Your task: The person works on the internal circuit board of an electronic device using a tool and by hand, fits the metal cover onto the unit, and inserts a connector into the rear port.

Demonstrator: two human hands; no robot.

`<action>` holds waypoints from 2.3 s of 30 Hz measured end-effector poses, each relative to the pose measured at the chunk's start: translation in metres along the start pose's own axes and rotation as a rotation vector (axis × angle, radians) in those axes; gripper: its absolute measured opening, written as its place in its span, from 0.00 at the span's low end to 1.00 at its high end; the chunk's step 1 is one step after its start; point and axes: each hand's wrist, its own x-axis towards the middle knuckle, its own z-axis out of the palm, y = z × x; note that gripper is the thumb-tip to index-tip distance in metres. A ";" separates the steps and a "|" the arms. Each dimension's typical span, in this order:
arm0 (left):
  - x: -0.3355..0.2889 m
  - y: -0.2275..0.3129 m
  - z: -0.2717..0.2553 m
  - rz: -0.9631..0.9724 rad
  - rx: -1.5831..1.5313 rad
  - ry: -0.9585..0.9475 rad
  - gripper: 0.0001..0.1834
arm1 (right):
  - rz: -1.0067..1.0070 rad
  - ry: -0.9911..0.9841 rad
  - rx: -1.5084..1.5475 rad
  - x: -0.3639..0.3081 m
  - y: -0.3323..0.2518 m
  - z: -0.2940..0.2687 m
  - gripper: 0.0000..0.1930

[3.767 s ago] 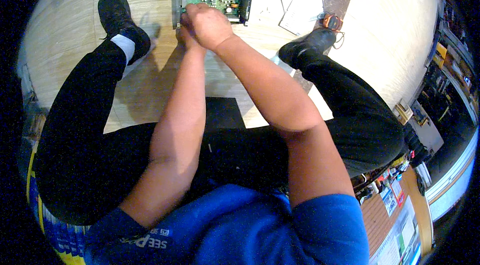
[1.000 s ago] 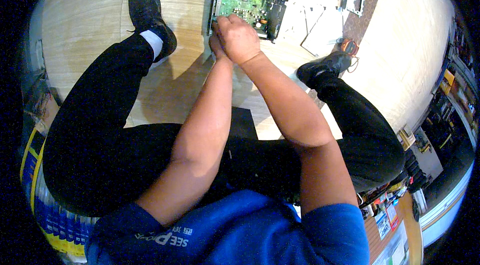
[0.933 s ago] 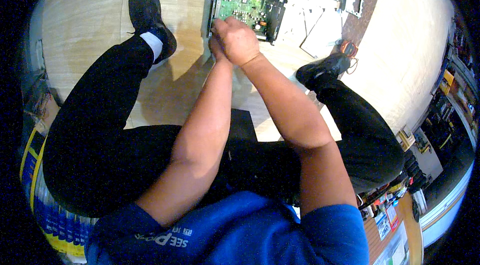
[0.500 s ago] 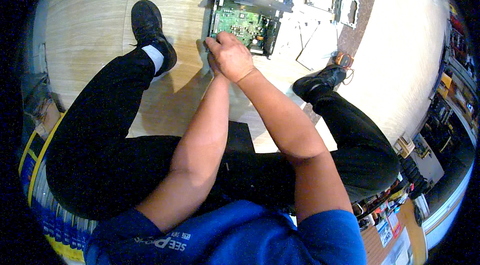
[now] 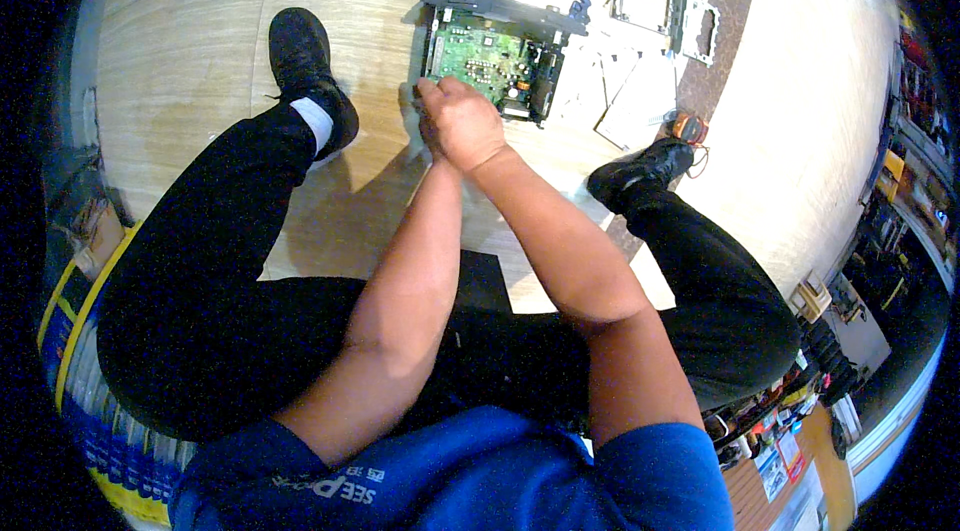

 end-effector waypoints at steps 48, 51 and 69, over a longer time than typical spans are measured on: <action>-0.018 -0.076 -0.043 -0.321 1.491 0.212 0.15 | 0.013 -0.255 -0.137 -0.015 0.114 -0.021 0.08; -0.013 -0.014 0.011 -0.136 0.927 0.342 0.36 | -0.047 -0.252 -0.040 0.020 0.048 -0.019 0.08; -0.009 0.011 0.027 0.179 0.726 0.037 0.25 | 0.052 -0.151 0.009 0.024 0.023 -0.020 0.12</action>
